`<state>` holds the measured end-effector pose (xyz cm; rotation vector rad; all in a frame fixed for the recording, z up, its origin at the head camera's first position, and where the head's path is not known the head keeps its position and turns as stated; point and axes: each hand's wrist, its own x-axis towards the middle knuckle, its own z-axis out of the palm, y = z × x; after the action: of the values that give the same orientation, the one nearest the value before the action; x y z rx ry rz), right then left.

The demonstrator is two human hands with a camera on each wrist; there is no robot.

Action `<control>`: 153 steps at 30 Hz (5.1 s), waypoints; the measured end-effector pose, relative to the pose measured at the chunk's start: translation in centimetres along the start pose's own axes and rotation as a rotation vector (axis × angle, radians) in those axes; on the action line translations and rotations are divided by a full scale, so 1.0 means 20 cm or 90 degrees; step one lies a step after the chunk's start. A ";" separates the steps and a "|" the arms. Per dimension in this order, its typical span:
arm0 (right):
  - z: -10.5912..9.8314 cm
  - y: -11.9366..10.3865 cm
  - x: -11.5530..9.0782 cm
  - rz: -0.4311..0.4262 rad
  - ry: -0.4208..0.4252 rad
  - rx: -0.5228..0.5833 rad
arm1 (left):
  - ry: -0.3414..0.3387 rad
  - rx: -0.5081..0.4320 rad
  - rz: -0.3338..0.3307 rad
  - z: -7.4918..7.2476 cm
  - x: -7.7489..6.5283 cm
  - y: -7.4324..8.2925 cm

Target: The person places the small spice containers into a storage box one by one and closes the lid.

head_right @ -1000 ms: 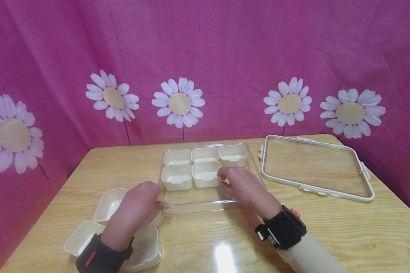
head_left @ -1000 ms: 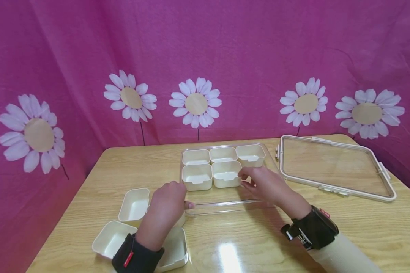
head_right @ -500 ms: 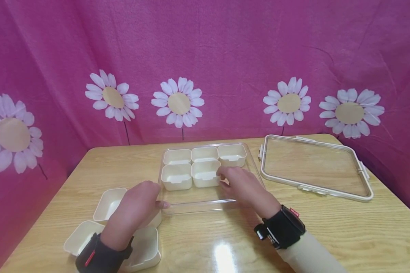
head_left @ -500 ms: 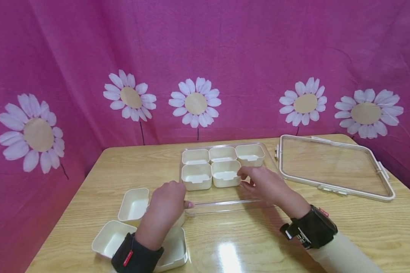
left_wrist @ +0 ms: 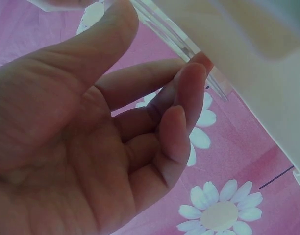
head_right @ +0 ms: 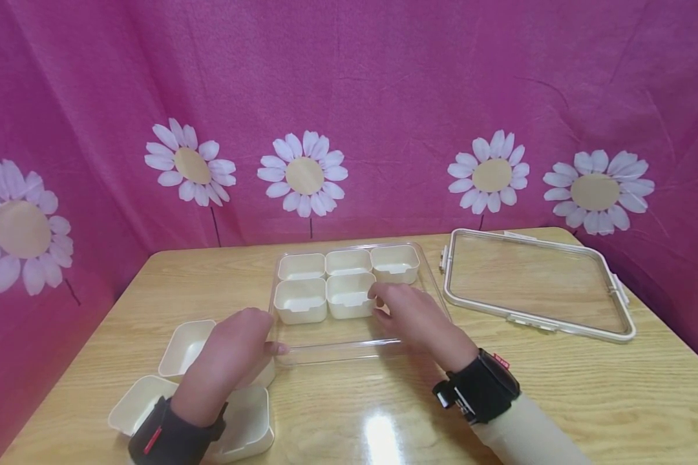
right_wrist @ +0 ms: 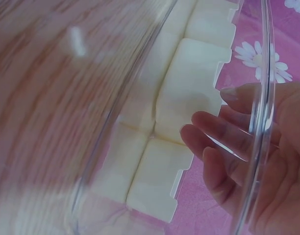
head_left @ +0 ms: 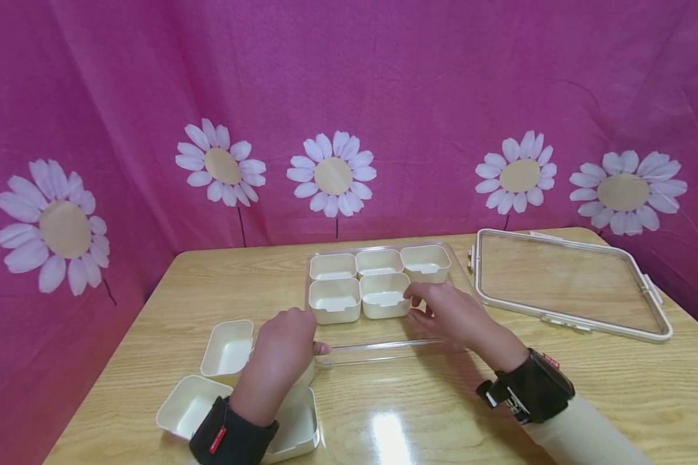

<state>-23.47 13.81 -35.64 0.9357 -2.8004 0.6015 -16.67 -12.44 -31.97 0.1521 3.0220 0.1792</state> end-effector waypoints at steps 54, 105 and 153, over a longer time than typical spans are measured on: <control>0.10 -0.62 -0.24 -0.316 -0.218 0.049 | -0.012 -0.068 0.065 -0.05 -0.03 -0.10; -0.07 -0.45 -0.21 -0.135 -0.254 -0.006 | 0.018 -0.068 0.067 -0.02 -0.02 -0.05; -0.39 -0.26 -0.22 -0.212 -0.090 0.005 | -0.038 -0.127 0.063 -0.02 -0.02 -0.09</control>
<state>-16.92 15.64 -27.99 1.4578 -2.6669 0.5165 -16.51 -14.34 -31.68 0.2833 2.9160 0.4739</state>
